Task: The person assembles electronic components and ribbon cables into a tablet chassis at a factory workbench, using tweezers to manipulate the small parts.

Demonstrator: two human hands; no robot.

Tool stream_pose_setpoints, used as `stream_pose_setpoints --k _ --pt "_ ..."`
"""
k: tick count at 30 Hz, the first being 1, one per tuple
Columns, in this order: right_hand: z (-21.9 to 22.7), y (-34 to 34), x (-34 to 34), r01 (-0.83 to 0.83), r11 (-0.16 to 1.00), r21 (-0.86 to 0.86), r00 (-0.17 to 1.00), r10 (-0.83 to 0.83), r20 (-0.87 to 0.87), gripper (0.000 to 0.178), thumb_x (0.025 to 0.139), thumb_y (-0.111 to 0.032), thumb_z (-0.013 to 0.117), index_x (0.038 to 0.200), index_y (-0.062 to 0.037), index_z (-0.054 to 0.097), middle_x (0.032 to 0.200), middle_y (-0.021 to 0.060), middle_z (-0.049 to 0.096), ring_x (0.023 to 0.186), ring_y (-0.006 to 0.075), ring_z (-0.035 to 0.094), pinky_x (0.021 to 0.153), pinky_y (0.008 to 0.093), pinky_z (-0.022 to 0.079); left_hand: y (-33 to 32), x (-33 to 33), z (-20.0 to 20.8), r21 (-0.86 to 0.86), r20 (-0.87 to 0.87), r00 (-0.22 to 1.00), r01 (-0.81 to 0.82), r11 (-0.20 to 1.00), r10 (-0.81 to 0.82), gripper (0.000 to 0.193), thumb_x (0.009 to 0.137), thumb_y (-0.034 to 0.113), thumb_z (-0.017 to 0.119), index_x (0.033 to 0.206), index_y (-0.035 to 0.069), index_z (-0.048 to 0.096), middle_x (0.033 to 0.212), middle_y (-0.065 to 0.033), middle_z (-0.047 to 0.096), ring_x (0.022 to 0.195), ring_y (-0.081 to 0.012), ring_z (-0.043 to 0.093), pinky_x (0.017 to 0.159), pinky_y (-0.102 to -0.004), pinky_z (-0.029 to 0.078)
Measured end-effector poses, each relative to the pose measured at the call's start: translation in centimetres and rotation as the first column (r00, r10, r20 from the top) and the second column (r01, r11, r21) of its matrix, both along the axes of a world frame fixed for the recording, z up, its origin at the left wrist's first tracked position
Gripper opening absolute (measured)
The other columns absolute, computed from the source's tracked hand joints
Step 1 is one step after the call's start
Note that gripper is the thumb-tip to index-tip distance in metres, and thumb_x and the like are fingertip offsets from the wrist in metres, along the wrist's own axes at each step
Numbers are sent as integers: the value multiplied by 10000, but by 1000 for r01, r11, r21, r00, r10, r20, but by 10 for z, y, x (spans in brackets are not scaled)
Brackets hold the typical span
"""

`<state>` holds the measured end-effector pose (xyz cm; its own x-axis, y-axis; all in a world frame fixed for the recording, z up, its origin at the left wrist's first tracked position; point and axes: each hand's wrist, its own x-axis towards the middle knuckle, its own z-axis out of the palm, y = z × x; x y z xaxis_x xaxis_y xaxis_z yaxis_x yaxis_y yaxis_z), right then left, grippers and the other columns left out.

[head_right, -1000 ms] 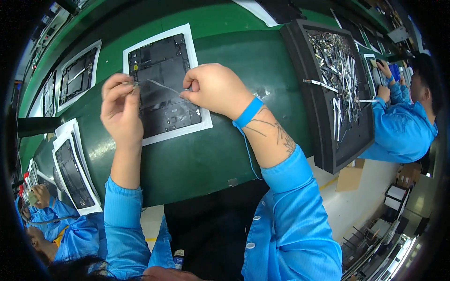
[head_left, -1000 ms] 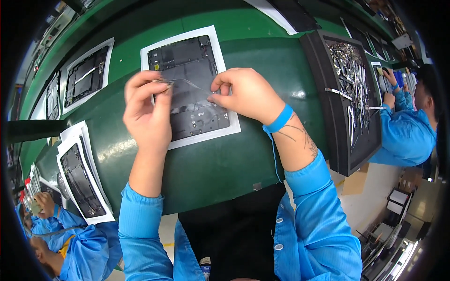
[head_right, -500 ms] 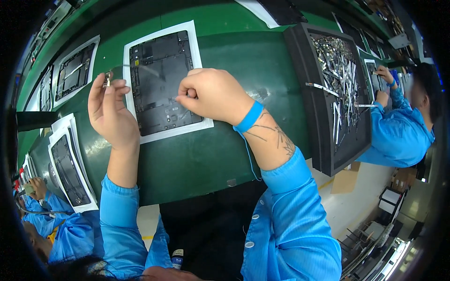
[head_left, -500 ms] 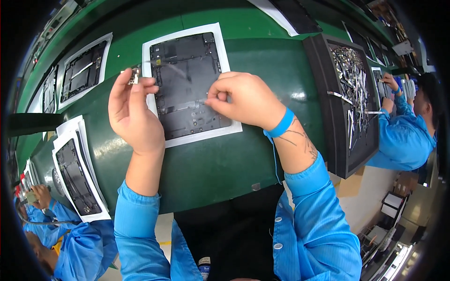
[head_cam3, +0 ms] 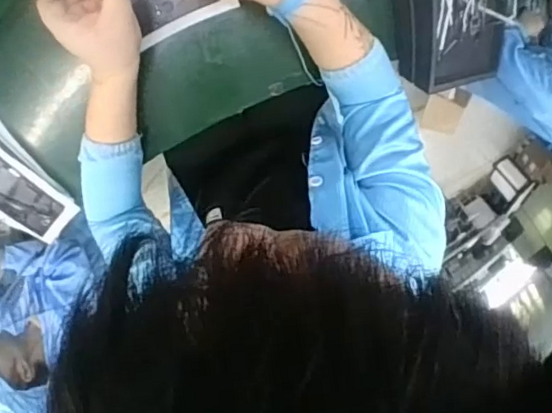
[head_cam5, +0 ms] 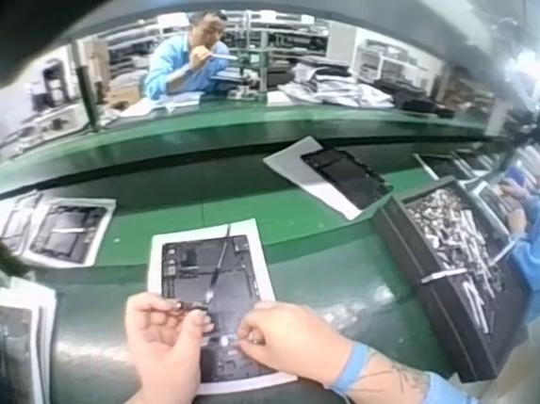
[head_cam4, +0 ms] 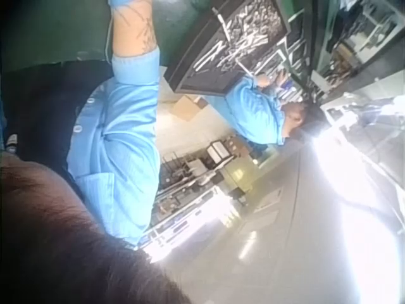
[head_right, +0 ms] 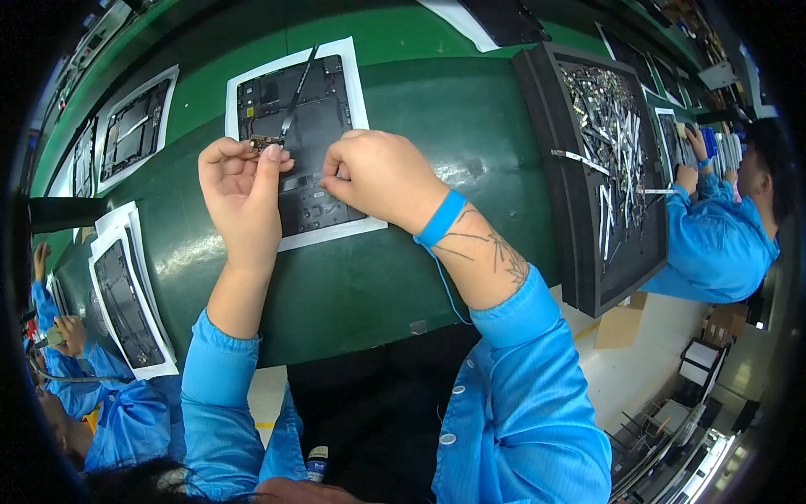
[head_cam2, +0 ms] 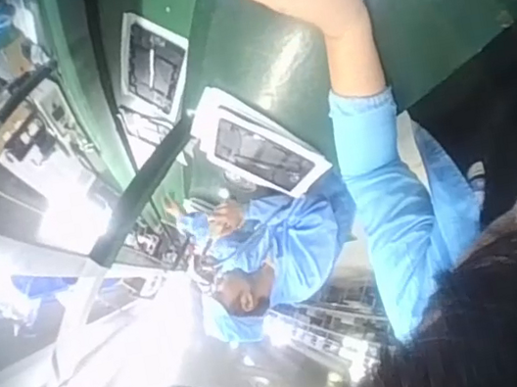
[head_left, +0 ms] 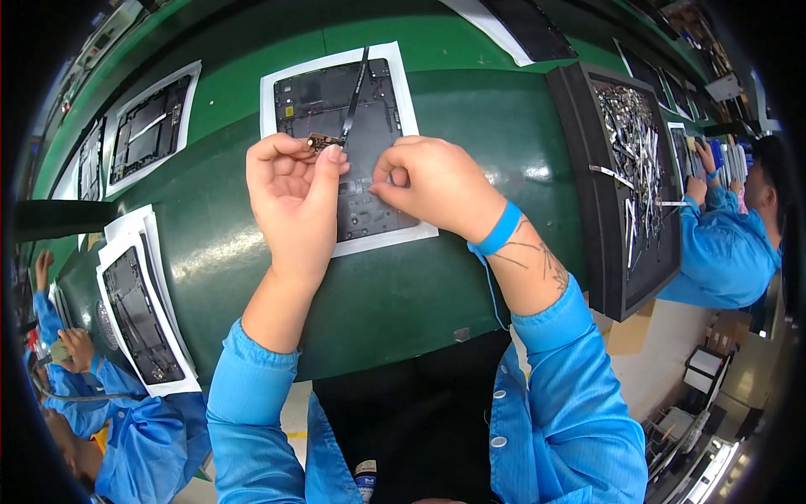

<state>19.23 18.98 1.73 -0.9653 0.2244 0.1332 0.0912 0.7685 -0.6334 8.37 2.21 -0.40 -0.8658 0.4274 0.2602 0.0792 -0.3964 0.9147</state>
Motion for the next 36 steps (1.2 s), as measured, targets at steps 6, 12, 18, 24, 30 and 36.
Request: stream_pose_setpoints --k 6,12,18,24,30,36 --pt "3 -1 -1 -10 999 -41 999 8 -46 70 873 -121 808 895 -70 764 803 89 708 755 281 701 695 412 566 -1 -8 -2 -170 133 985 130 977 -108 242 1078 -29 685 1308 -22 610 1110 -110 707 977 -171 747 876 -317 654" --pt "3 6 0 -12 963 -270 999 25 42 99 912 -101 785 976 -31 757 881 74 764 707 167 681 672 330 544 -3 -9 -6 -424 49 992 123 897 -113 192 1063 9 729 1248 -28 694 1032 -42 742 882 -91 715 769 -241 617" --pt "2 5 -1 67 896 -439 991 -10 130 134 980 -94 761 1060 12 783 889 15 760 728 63 635 662 277 526 -1 -6 3 -519 64 987 157 840 -145 180 1068 20 729 1239 -38 730 1051 -53 766 846 -78 711 745 -233 607" --pt "-3 5 -1 78 897 -435 996 -47 82 172 903 -133 760 977 15 809 861 147 798 794 268 781 749 392 616 -5 -12 5 -457 192 940 339 823 -281 196 1070 22 707 1252 -35 754 1034 -85 807 870 -109 764 783 -272 636" --pt "-4 6 1 86 854 -514 985 6 174 135 982 -78 746 1056 25 792 811 5 709 746 77 640 677 285 537 -8 -24 9 -501 204 904 425 754 -375 176 1067 24 703 1218 -40 767 922 -78 818 846 -119 776 786 -271 631" --pt "-3 5 0 43 897 -439 999 -26 44 164 909 -152 769 946 2 810 831 155 789 752 301 765 730 403 608 -9 -24 11 -549 218 908 417 725 -357 171 1060 27 712 1209 -33 770 931 -69 815 846 -107 769 778 -270 629"
